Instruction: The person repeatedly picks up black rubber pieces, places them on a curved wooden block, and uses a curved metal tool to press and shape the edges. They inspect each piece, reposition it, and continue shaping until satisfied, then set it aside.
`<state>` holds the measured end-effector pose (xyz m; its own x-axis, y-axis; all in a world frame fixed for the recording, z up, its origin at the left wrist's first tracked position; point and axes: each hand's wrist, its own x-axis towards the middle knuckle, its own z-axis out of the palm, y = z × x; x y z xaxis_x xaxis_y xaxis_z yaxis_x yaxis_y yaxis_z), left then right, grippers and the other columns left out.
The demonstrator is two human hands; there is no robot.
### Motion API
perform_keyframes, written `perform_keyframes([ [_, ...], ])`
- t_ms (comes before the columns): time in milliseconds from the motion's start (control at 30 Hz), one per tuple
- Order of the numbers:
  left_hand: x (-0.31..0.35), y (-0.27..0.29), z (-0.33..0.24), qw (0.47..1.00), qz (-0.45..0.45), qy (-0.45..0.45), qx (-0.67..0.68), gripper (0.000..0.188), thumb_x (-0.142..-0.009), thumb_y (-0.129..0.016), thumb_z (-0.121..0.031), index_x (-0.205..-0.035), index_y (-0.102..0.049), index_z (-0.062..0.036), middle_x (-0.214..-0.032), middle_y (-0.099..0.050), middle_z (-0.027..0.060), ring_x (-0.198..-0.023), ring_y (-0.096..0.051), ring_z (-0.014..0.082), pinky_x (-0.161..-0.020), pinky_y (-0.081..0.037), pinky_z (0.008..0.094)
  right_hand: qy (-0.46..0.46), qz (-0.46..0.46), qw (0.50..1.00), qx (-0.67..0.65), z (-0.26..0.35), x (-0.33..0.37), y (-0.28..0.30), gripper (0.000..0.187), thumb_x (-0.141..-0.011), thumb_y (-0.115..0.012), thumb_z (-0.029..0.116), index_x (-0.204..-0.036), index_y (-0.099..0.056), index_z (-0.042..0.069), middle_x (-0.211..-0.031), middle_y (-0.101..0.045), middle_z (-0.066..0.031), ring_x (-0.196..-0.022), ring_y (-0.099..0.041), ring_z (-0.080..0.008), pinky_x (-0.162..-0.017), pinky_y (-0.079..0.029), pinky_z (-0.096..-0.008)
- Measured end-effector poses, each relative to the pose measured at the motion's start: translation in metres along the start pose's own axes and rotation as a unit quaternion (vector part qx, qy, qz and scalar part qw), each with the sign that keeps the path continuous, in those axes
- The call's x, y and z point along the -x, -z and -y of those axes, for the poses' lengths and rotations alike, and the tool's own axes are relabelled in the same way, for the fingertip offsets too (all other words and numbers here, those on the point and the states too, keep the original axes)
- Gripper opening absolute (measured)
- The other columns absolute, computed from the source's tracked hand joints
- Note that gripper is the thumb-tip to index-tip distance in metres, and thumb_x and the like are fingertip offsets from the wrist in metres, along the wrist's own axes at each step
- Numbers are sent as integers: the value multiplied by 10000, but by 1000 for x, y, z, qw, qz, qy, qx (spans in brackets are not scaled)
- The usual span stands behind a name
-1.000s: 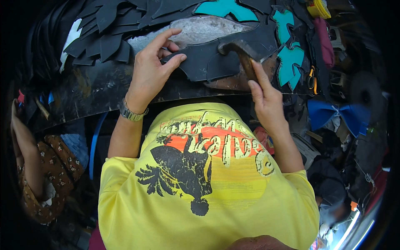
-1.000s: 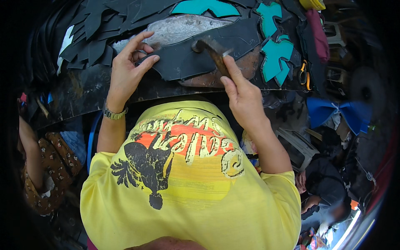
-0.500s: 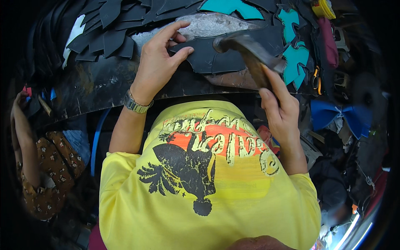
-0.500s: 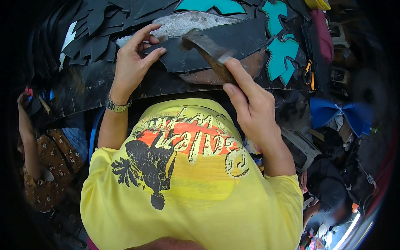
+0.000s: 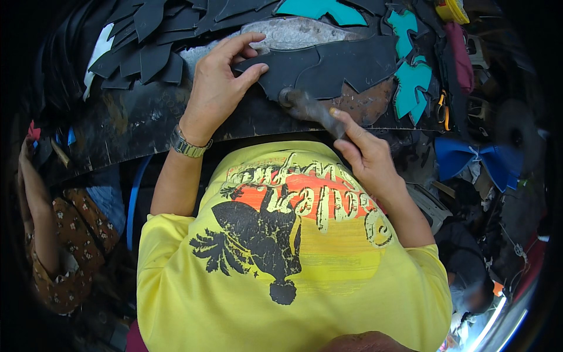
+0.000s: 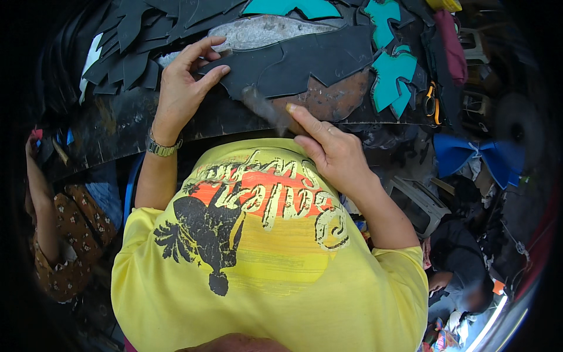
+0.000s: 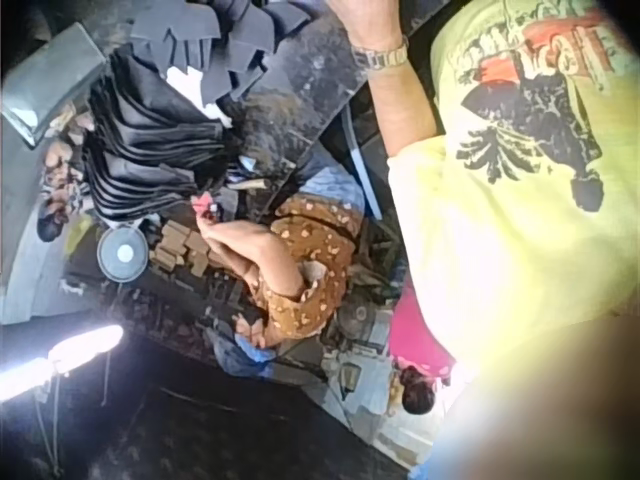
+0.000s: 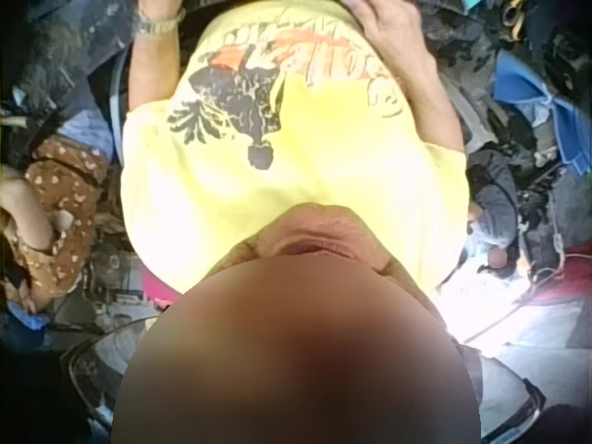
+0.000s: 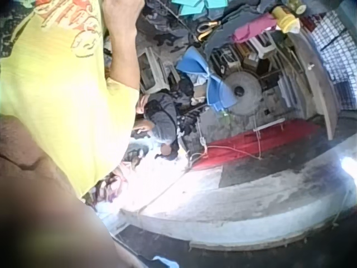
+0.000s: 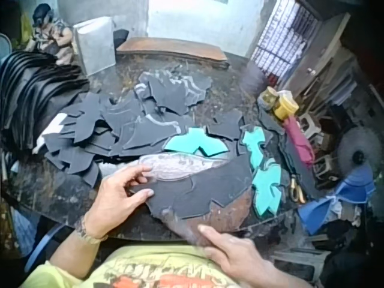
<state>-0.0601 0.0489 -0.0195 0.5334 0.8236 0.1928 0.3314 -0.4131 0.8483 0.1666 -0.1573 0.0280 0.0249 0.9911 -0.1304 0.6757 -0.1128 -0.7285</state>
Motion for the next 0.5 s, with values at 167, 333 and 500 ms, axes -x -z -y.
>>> perform_keyframes([
  [167, 1, 3, 3, 1000, -2, -17, 1, 477, -855, -810, -82, -1314, -697, -147, -1015, -694, 16, -891, -639, 112, -810, -538, 250, 35, -67, 997, -3, 10, 1, 24, 460, -930, -720, 64, -1378, -623, 27, -1265, -710, -172, -1041, -747, -262, -906, -568, -321],
  [333, 2, 6, -2, 1000, 0, 18, -25, 489, -845, -813, -79, -1315, -694, -140, -1023, -688, 21, -887, -632, 119, -760, -530, 244, 7, -181, 983, -8, -5, -17, 20, 428, -987, -672, 122, -1396, -598, 17, -1109, -753, -151, -928, -726, -186, -828, -550, -324],
  [500, -2, -2, -11, 999, 0, -32, -22, 450, -830, -809, -90, -1265, -693, -115, -1008, -669, 97, -909, -668, 239, -794, -538, 324, 1, -131, 990, 47, -17, -33, 20, 443, -985, -665, 100, -1424, -604, 118, -1294, -706, -156, -1106, -708, -172, -919, -529, -309],
])
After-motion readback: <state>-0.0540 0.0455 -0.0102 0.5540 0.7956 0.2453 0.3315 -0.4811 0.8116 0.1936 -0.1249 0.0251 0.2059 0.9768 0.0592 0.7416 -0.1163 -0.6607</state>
